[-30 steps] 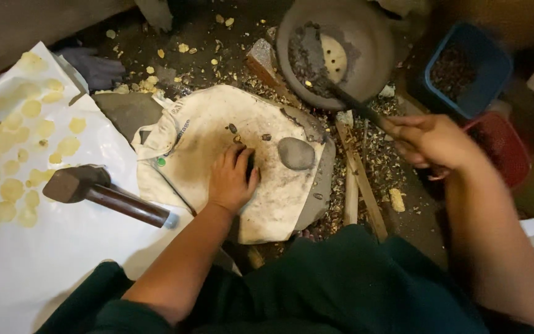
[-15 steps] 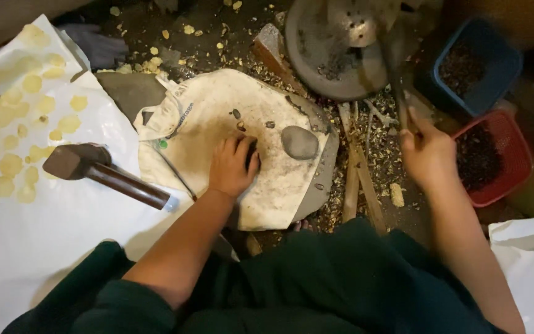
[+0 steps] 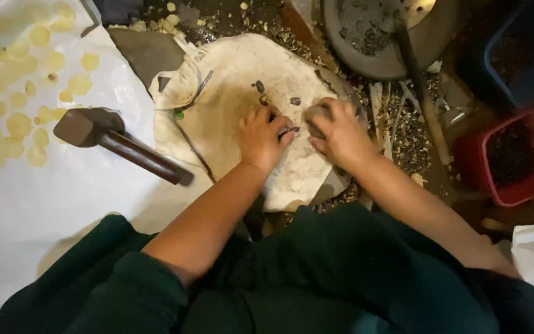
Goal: The person uses a stone pestle to crush roasted cassava nuts on a cloth, then picks out the kernels and places them on a white sheet. They use a hammer to flatten the kernels on the sheet, repeating the process of crushing, picking, and flattening.
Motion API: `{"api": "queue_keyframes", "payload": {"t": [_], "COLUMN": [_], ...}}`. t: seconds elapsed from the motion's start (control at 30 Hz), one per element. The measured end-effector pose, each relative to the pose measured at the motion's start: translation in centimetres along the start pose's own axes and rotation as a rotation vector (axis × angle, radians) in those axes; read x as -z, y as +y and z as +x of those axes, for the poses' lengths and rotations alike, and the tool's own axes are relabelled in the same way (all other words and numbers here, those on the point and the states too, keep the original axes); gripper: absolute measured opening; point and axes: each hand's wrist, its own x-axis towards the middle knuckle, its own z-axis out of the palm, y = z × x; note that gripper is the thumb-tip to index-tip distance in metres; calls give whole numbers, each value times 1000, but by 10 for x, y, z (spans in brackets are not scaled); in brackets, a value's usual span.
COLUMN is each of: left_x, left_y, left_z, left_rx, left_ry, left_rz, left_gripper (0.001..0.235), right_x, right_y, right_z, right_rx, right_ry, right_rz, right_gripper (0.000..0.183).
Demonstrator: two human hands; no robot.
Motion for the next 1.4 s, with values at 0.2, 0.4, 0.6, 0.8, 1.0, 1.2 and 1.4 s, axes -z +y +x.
{"api": "queue_keyframes", "payload": {"t": [0.2, 0.4, 0.6, 0.8, 1.0, 1.2, 1.4], "left_x": [29, 32, 30, 38, 13, 12, 18], "left_y": [-27, -31, -29, -16, -5, -13, -28], "left_z": [-7, -6, -3, -3, 9, -2, -13], "left_rx": [-126, -144, -141, -82, 11, -32, -71], "left_ry": [-4, 72, 88, 125, 113, -8, 58], "left_rz": [37, -63, -72, -80, -80, 24, 75], "left_gripper": [36, 28, 46, 22, 13, 45, 42], "right_x": [26, 34, 0, -1, 14, 50, 16], "right_y": [-4, -39, -49, -19, -36, -64, -49], "right_z": [-19, -5, 2, 2, -7, 19, 22], "right_rx": [-236, -422, -223, -520, -511, -468, -307], "right_ry": [175, -109, -216, -151, -335, -194, -177], "right_rz": [201, 129, 94, 385, 201, 224, 112], "right_gripper": [44, 57, 58, 49, 54, 55, 51]}}
